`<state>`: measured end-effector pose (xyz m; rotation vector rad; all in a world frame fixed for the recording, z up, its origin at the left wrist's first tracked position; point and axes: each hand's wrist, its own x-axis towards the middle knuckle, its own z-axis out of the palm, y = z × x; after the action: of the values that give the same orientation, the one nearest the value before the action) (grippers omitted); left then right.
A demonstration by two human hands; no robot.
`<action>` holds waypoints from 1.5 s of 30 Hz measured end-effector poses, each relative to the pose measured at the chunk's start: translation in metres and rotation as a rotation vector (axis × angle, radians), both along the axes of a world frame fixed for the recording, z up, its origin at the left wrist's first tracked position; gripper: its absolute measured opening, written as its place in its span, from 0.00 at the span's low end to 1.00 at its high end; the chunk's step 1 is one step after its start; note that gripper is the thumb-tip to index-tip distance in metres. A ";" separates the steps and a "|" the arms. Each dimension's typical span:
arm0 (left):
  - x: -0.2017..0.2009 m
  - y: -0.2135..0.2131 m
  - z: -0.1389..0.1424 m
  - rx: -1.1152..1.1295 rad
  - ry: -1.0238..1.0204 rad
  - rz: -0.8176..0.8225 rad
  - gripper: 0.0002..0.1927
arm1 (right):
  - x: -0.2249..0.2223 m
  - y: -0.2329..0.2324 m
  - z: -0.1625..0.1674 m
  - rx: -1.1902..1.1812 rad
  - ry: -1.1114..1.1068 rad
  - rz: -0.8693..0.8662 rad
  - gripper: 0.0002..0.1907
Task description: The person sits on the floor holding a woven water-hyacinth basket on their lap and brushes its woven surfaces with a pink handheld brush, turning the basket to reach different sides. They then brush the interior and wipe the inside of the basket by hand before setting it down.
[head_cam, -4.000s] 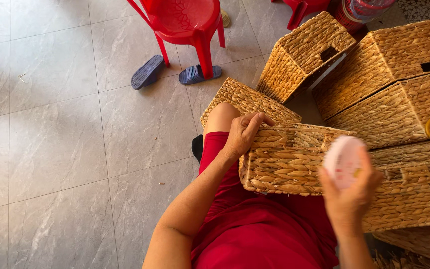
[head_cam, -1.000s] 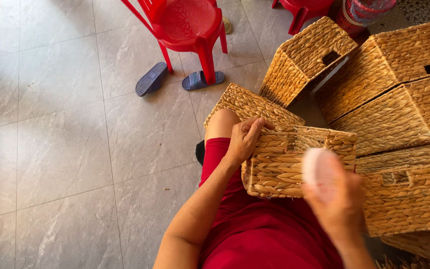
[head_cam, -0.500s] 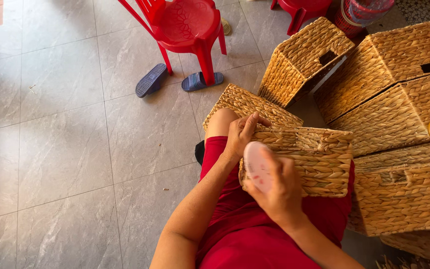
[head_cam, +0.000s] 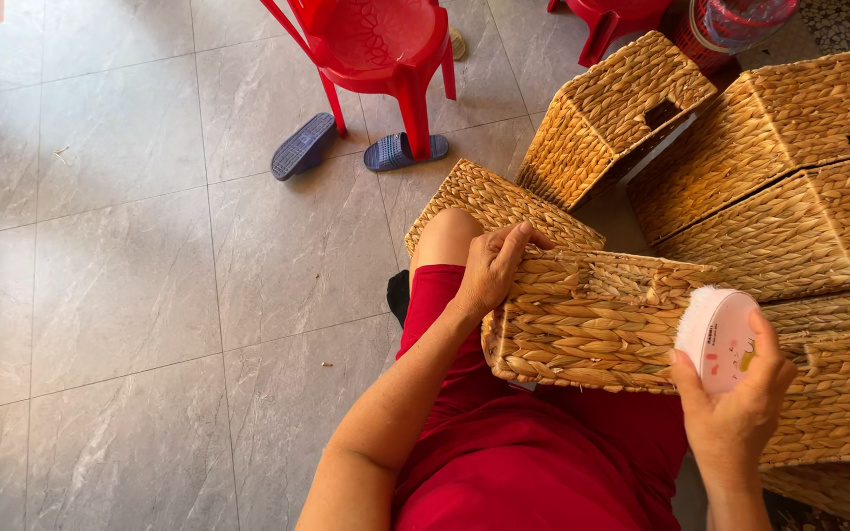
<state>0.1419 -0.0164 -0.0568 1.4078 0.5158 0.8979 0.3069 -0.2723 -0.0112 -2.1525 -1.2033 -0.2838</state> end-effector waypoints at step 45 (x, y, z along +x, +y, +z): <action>-0.001 0.000 -0.005 0.029 0.108 0.040 0.26 | 0.005 0.009 -0.002 -0.146 -0.027 -0.044 0.49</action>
<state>0.1405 -0.0161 -0.0622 1.4823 0.6162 0.8681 0.3117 -0.2635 -0.0132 -2.3091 -1.2269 -0.2515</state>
